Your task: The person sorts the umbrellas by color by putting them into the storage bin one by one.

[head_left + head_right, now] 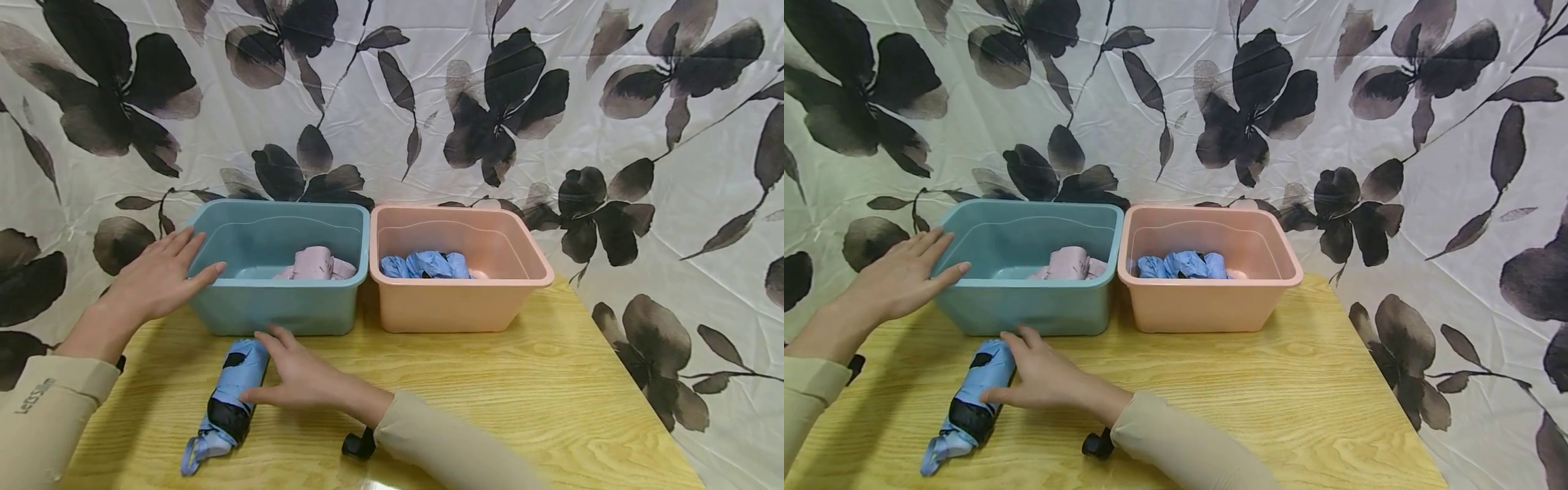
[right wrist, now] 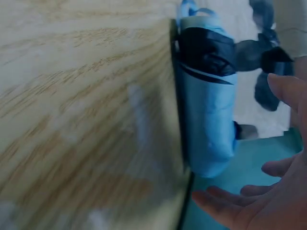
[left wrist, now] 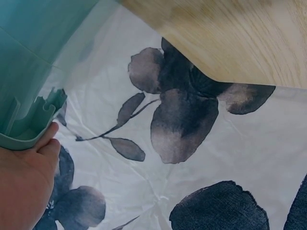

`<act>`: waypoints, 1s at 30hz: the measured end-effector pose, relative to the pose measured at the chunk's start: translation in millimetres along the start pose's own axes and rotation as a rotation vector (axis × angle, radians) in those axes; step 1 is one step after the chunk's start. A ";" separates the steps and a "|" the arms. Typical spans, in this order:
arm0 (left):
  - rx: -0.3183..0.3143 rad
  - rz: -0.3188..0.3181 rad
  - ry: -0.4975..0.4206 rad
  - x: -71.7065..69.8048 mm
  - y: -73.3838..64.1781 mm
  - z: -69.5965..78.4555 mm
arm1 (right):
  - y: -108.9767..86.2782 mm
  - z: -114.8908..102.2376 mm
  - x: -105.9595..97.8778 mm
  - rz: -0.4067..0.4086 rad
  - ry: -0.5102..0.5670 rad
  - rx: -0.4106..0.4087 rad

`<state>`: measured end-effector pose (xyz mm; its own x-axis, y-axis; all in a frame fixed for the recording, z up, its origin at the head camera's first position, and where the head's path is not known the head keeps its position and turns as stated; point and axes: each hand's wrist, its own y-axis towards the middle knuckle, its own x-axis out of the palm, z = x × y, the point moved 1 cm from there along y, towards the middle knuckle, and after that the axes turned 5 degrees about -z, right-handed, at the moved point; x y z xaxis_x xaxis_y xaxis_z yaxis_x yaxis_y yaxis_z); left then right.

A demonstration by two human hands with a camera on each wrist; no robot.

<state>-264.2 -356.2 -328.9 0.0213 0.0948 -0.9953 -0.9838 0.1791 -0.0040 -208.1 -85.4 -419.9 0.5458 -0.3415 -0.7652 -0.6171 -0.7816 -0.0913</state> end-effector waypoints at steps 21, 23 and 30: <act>0.004 -0.023 -0.001 -1.9 3.0 -0.9 | 54.4 -18.1 30.7 0.041 -0.157 0.192; 0.006 -0.021 0.000 -2.1 3.1 -1.0 | 55.4 -18.5 30.5 0.044 -0.104 0.187; 0.002 -0.019 -0.006 -0.7 1.4 -1.9 | 55.4 -18.7 32.8 0.060 0.061 0.148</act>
<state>-265.9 -357.9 -328.4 0.0409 0.0972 -0.9944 -0.9829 0.1828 -0.0226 -213.8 -149.7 -438.1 0.5360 -0.4195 -0.7326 -0.7237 -0.6752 -0.1429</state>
